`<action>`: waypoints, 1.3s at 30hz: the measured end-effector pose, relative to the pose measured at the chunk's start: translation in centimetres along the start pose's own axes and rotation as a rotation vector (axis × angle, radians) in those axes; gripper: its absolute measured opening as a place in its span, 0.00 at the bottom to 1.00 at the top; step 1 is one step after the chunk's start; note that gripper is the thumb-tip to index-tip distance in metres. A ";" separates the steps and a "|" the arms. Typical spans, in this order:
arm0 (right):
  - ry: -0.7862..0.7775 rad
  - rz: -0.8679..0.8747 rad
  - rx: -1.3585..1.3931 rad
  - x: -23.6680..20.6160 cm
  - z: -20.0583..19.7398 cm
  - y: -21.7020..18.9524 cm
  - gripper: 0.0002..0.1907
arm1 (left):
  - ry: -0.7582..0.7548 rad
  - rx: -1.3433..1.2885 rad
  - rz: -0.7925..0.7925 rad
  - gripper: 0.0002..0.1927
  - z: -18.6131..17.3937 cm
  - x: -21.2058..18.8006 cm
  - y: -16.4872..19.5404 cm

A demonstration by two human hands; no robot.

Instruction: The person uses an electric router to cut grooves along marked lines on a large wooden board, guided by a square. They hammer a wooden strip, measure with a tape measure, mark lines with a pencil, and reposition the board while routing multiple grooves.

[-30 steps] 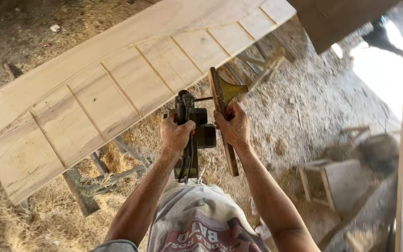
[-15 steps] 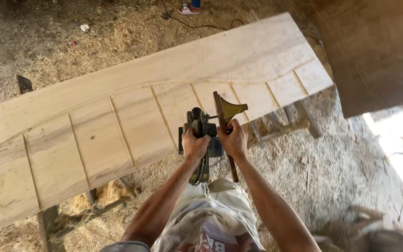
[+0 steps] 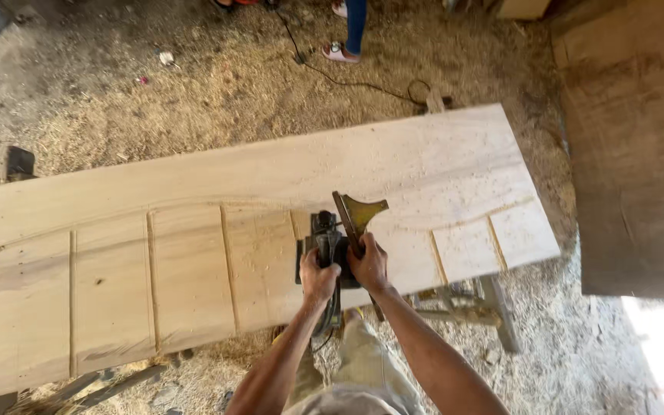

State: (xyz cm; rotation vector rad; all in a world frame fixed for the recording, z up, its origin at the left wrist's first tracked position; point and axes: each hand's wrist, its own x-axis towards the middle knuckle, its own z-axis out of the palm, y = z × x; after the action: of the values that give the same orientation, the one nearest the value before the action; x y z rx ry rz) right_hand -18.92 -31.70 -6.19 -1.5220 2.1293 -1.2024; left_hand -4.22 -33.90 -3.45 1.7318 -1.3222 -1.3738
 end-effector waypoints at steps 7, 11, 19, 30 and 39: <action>-0.025 0.119 0.017 2.4 -1.5 5.7 0.15 | 0.064 0.032 0.045 0.34 6.1 2.3 -2.4; 0.031 0.215 0.031 3.1 -2.0 7.3 0.15 | 0.068 -0.002 0.101 0.34 7.7 3.5 -3.4; 0.121 0.394 -0.015 2.7 -2.3 9.1 0.16 | 0.053 0.143 0.464 0.33 8.2 3.3 -4.1; 0.171 0.198 -0.290 0.8 -1.4 3.9 0.18 | -0.006 0.382 0.162 0.23 6.2 0.8 -4.0; -0.213 0.387 -0.202 -3.1 1.2 -3.6 0.33 | 0.004 0.240 0.134 0.18 -0.5 -1.6 -7.2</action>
State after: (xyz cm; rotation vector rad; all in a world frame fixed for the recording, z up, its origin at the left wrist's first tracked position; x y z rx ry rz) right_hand -14.47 -29.92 -5.01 -1.1684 2.3087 -0.6828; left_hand -1.21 -29.93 -8.91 1.7596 -1.6245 -1.1756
